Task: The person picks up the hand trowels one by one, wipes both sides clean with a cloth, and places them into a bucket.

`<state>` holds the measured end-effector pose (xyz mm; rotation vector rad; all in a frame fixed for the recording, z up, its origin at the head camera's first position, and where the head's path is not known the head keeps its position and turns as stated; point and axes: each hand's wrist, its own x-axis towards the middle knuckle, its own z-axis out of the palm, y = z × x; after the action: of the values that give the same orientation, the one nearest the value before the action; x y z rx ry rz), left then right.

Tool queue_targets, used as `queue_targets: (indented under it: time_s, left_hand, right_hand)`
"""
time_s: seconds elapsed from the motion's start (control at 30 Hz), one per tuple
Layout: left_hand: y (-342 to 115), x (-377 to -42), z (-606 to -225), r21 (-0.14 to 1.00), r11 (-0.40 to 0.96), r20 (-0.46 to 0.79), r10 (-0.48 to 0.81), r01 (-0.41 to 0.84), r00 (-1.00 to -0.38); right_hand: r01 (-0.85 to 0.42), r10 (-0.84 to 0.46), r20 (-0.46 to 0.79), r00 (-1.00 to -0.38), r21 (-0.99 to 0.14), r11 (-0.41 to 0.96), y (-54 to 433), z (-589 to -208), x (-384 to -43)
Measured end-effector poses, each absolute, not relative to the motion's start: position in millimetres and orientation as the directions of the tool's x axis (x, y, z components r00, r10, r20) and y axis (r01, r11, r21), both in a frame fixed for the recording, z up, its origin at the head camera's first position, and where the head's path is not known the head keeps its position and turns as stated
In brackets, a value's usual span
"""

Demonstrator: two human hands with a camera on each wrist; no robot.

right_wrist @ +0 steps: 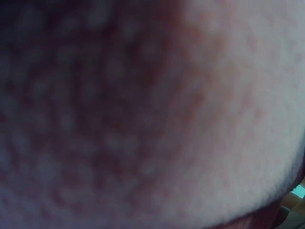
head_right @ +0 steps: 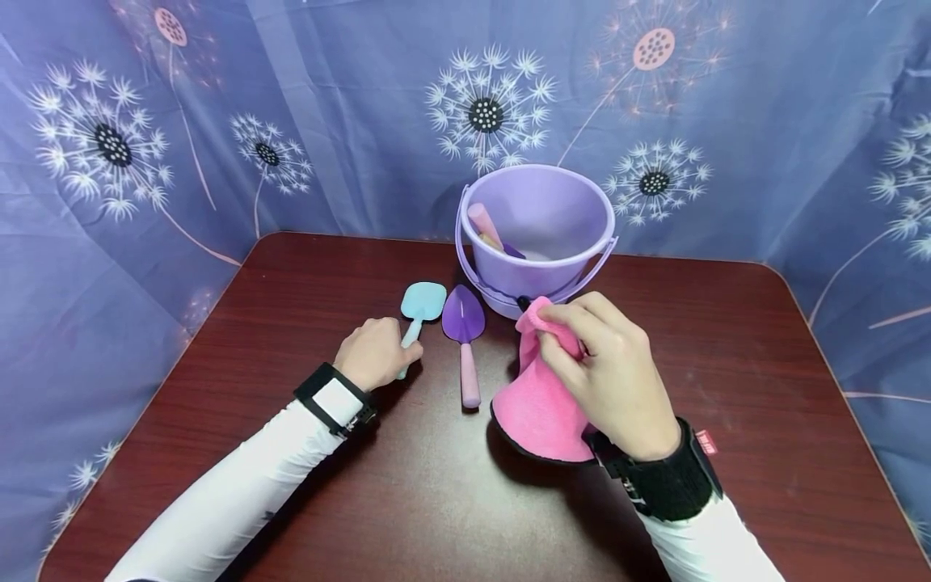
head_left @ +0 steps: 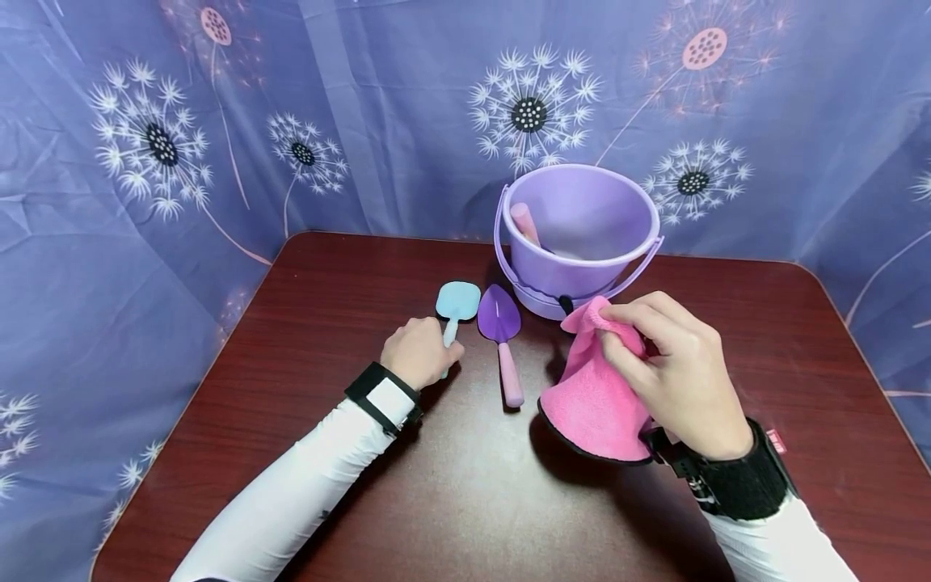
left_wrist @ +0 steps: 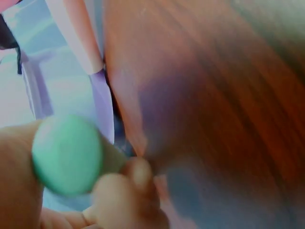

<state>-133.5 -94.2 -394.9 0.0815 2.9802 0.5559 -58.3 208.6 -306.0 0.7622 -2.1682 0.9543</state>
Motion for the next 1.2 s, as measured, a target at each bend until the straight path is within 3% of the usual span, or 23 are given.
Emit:
queue_targets:
  time_s: [0.23,0.57,0.97,1.2]
  left_hand:
    - [-109,-133,-394,0.423,0.904,-0.037,0.081,0.058,-0.996]
    - [-136,-124,-380,0.474,0.869,0.165,0.069,0.14,-0.984]
    - [-147,-100,-342,0.472,0.825,0.394,0.118,0.311,-0.911]
    - [-144,-88,-331,0.42,0.784,0.514,0.21,0.458,-0.831]
  right_hand:
    - [-0.713,-0.246,0.74,-0.626,-0.416,0.564,207,-307,-58]
    - [-0.718,-0.261,0.738,-0.622,-0.405,0.567,207,-306,-60]
    - [-0.726,-0.268,0.757,-0.596,-0.366,0.582,204,-296,-64]
    - [-0.721,-0.251,0.772,-0.584,-0.352,0.597,199,-292,-66]
